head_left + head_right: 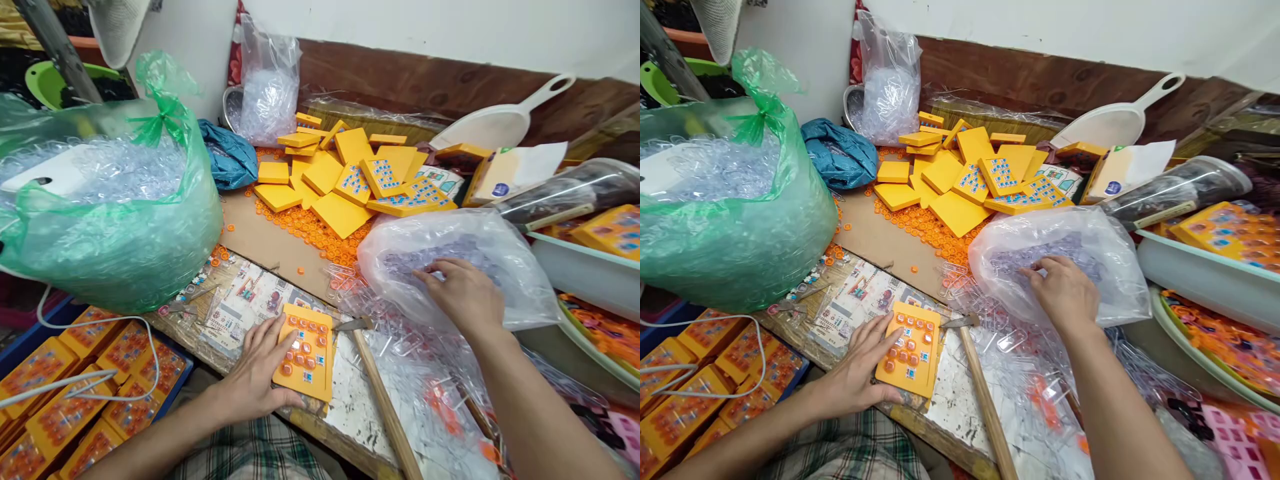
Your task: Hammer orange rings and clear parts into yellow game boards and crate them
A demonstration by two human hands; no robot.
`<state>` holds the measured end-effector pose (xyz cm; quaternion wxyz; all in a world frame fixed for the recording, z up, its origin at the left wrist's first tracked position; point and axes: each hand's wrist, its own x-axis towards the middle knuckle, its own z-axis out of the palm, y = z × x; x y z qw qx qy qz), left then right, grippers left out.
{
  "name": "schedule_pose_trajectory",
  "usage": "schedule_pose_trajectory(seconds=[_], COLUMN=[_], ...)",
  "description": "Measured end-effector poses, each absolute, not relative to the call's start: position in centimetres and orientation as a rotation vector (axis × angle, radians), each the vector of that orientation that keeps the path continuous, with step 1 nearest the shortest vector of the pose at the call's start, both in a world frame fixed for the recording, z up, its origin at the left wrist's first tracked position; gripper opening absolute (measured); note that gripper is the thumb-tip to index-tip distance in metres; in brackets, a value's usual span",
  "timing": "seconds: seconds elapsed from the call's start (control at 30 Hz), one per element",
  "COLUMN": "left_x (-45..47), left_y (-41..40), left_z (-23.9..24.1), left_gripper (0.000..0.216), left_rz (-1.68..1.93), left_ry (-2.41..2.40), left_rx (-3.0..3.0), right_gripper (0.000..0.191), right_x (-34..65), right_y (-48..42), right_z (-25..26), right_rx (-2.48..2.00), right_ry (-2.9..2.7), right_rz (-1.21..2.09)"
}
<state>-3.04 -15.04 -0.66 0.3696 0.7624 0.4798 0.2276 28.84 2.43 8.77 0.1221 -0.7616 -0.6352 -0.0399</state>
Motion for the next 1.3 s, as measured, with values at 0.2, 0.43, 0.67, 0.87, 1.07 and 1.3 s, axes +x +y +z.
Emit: schedule_pose_trajectory(seconds=[0.2,0.43,0.67,0.87,1.07,1.3], left_x=[-2.6,-1.6,-1.5,0.7,0.8,-4.2], left_y=[-12.9,-11.6,-11.5,-11.6,-13.4,-15.6], left_z=[0.5,1.4,3.0,2.8,2.6,3.8], left_gripper=[0.08,0.077,0.073,0.064,0.054,0.051], left_rz=[0.862,0.951,0.968,0.955,1.04,1.259], left_ry=[1.226,1.084,1.174,0.945,0.818,0.783], left_rx=[1.284,0.787,0.643,0.427,0.279,0.253], right_gripper=[0.014,0.028,0.068,0.046,0.045,0.058], right_x=[28.6,23.2,15.7,14.9,15.5,13.0], right_y=[0.6,-5.9,-15.0,-15.6,-15.1,-14.4], right_z=[8.5,8.2,1.7,-0.6,0.8,1.1], right_rx=[-1.993,-1.654,-1.55,-1.433,-1.358,-1.558], right_ry=[-1.704,-1.281,-0.788,-0.495,-0.465,-0.589], right_rz=[-0.245,0.064,1.181,1.108,1.16,1.431])
